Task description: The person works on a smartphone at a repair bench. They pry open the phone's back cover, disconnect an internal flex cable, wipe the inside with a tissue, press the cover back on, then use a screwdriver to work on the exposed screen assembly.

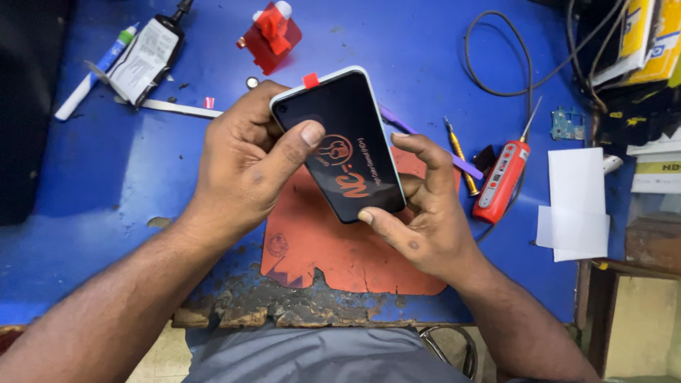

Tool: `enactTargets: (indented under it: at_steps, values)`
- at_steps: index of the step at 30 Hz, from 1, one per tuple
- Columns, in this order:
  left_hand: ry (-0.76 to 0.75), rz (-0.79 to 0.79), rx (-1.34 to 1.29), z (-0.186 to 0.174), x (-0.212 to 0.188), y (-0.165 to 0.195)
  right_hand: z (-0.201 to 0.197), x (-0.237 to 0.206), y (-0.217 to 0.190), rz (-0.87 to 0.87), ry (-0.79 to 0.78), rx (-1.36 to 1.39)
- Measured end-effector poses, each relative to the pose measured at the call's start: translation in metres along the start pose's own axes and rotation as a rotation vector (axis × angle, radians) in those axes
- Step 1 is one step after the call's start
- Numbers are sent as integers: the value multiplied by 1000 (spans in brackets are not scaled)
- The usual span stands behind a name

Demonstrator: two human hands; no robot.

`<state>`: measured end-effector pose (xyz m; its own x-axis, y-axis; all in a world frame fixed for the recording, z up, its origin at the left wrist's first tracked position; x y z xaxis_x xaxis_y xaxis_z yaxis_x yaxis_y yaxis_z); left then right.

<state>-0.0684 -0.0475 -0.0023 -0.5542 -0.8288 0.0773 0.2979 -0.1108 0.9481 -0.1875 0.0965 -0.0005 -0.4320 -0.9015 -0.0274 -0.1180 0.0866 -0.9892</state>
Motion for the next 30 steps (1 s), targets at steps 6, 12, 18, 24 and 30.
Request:
enactTargets:
  at_steps: [6, 12, 18, 24, 30]
  values:
    - [-19, -18, -11, 1, 0, 1, 0, -2, 2, 32, 14, -24]
    - [-21, -10, -21, 1, 1, 1, 1, 0, 0, 18, 7, -57]
    - [-4, -42, -64, 3, 0, -6, 1, 2, -3, 27, 5, 2]
    - [-76, -49, 5, 12, -3, -12, 2, 1, 0, 77, -25, 38]
    - [-67, -174, 172, 14, -6, -25, 8, -1, 0, 47, -78, 3]
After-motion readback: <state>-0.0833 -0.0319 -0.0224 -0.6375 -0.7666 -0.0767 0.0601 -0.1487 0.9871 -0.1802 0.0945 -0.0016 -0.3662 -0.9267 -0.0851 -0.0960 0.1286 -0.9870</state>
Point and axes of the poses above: each hand's wrist, its own x-axis towards the middle knuckle, its own z-axis out of the palm, y = z × x, the point moved 10 cm from there along x, towards the middle knuckle, and after that the axes turned 15 degrees about y, right-handed, at the moved point
